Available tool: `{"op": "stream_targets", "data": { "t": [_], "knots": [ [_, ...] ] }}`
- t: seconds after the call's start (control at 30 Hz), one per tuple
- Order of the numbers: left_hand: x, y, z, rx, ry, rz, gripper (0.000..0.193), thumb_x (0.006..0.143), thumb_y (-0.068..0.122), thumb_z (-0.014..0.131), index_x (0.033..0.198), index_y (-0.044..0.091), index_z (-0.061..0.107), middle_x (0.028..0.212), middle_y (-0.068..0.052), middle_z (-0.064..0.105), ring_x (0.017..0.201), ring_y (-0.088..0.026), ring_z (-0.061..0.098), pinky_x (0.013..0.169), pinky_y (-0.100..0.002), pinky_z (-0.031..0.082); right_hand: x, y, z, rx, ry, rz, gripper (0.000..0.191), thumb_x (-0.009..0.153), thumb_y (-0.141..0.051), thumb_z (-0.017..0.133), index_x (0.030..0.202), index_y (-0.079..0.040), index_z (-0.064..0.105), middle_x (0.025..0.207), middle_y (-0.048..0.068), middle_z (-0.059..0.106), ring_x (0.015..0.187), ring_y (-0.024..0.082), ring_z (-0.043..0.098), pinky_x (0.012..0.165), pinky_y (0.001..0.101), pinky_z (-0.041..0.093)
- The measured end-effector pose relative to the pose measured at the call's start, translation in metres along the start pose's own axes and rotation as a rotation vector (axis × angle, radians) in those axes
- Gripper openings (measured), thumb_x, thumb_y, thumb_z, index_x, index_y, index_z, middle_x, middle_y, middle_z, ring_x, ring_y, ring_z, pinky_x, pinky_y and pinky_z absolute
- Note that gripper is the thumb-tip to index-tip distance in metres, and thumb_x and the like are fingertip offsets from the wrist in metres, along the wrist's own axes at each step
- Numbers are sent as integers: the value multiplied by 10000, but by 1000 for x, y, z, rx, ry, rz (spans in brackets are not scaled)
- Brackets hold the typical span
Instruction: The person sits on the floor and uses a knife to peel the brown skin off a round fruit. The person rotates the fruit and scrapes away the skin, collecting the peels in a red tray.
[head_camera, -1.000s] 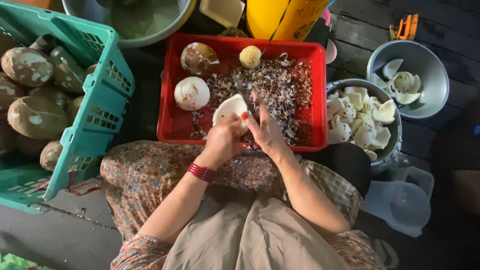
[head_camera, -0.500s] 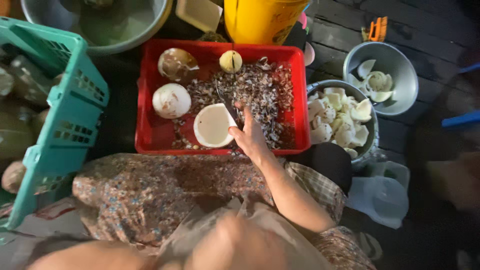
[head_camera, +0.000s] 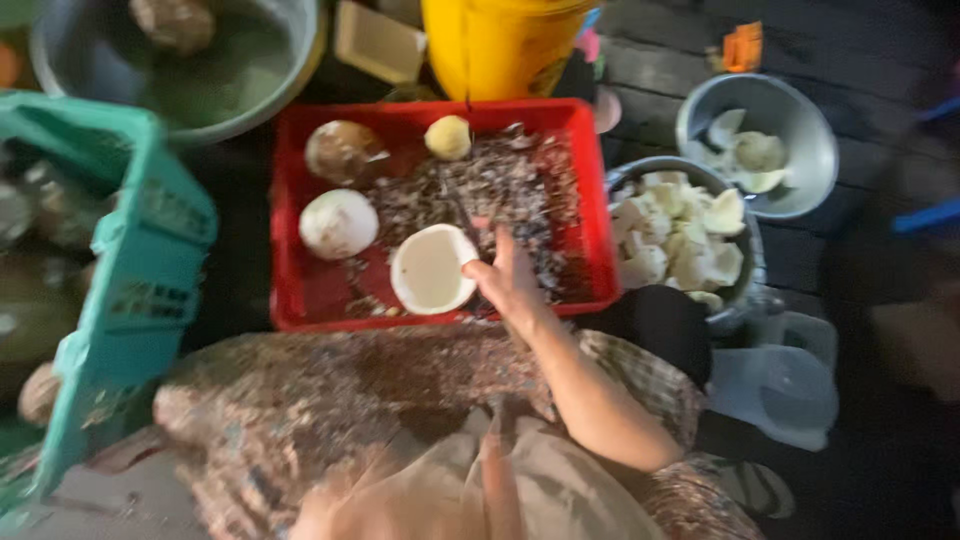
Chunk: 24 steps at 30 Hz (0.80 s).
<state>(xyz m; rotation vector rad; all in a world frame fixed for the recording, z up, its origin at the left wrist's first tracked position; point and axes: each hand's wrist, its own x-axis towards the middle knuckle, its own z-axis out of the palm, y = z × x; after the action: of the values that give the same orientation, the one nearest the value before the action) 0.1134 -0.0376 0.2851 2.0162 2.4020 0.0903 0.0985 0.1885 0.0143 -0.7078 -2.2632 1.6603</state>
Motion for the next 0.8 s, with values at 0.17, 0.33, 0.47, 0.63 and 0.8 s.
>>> {"op": "stream_targets", "data": {
  "t": [0.17,0.33,0.47,0.63,0.8],
  "knots": [
    [36,-35,119,249,196,-290,697,750,383,712,1267,-82,657,831,-79,658,862,-253,657,848,-446,497,-6,-19,6,108,-60,226,668,753,-139,687,1394,-56,516,966,124,687,552,140,606,440,306,491],
    [53,-78,251,-93,361,-408,480,652,262,802,1103,127,710,1055,-123,717,1101,-375,633,1032,-651,347,-8,-31,-5,363,-159,311,625,898,-362,644,1472,-142,528,676,-41,636,483,47,530,388,232,449],
    [45,-90,271,-288,343,-564,247,857,158,761,1089,140,681,1136,-58,707,1207,-293,638,1114,-636,371,-2,-28,-32,308,-152,207,645,917,-495,623,1471,-172,558,564,-11,518,402,66,478,368,226,443],
    [43,-101,274,-1956,512,-578,464,920,125,650,1372,138,547,1279,-88,666,1170,-219,641,987,-373,573,2,-23,-41,369,-153,20,558,932,-423,728,1334,-52,618,776,-2,589,496,63,524,421,235,431],
    [42,-114,286,-1984,639,-529,475,940,101,574,1378,-85,577,1238,-163,699,1106,-251,677,896,-366,561,-8,-29,-36,248,-214,31,488,945,-431,676,1258,-60,624,722,-27,527,465,46,462,401,219,380]
  ]
}}
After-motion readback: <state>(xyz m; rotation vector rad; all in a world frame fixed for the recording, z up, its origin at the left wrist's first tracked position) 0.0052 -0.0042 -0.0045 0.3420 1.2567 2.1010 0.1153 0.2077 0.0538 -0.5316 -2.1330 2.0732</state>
